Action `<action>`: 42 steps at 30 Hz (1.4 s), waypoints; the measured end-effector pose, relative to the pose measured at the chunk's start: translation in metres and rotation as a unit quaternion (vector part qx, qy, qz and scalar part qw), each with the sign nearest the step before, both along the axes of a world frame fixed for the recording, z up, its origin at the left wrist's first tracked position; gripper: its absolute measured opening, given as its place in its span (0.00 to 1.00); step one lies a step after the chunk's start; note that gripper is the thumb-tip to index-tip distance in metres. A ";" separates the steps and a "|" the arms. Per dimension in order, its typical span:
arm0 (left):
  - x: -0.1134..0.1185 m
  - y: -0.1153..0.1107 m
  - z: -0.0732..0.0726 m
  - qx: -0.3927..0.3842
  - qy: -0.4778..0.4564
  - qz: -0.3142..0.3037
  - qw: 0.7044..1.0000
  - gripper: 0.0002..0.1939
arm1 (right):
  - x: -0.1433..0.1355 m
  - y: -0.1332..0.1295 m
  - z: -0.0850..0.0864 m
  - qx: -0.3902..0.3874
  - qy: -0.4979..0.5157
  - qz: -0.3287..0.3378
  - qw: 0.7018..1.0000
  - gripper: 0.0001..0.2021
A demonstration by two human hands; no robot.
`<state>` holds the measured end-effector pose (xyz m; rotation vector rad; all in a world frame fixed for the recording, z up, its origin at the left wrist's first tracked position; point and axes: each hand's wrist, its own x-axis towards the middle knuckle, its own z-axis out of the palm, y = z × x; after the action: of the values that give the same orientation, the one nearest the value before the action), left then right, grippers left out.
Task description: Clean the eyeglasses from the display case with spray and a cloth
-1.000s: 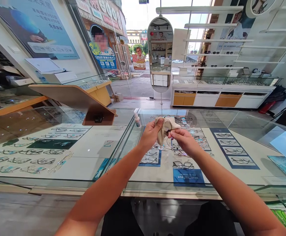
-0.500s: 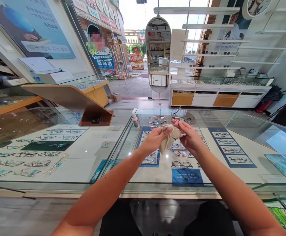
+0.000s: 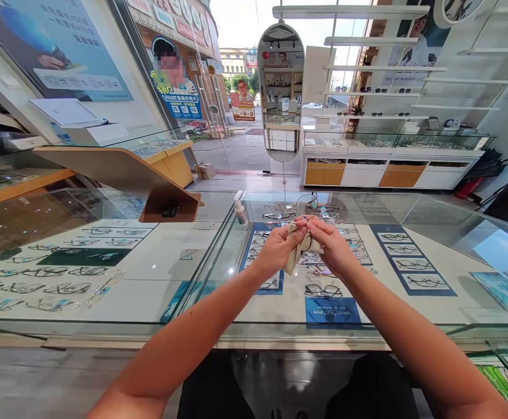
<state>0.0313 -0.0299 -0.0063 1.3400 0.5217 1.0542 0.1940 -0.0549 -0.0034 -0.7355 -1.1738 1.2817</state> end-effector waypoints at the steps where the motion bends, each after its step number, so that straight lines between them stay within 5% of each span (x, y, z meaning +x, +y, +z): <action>1: 0.000 -0.001 0.001 -0.003 -0.003 -0.004 1.000 0.26 | 0.001 0.000 0.000 0.008 -0.009 0.003 1.000 0.14; 16: -0.010 0.000 0.004 0.067 0.102 -0.028 0.992 0.25 | 0.002 0.001 0.005 -0.038 0.038 -0.002 0.999 0.15; 22: 0.000 -0.008 0.002 0.117 0.091 0.086 0.985 0.23 | -0.010 -0.001 0.002 -0.082 0.070 0.019 0.994 0.18; 34: 0.003 -0.009 0.001 0.075 0.025 0.166 0.983 0.27 | -0.013 -0.008 -0.003 -0.013 0.036 0.067 0.997 0.19; 42: -0.006 -0.001 0.007 0.121 0.098 0.109 0.982 0.32 | -0.007 -0.008 0.010 -0.068 0.055 0.022 0.996 0.20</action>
<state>0.0251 -0.0314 0.0007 1.6408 0.7180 1.1997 0.1869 -0.0632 0.0065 -0.7319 -1.0270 1.4310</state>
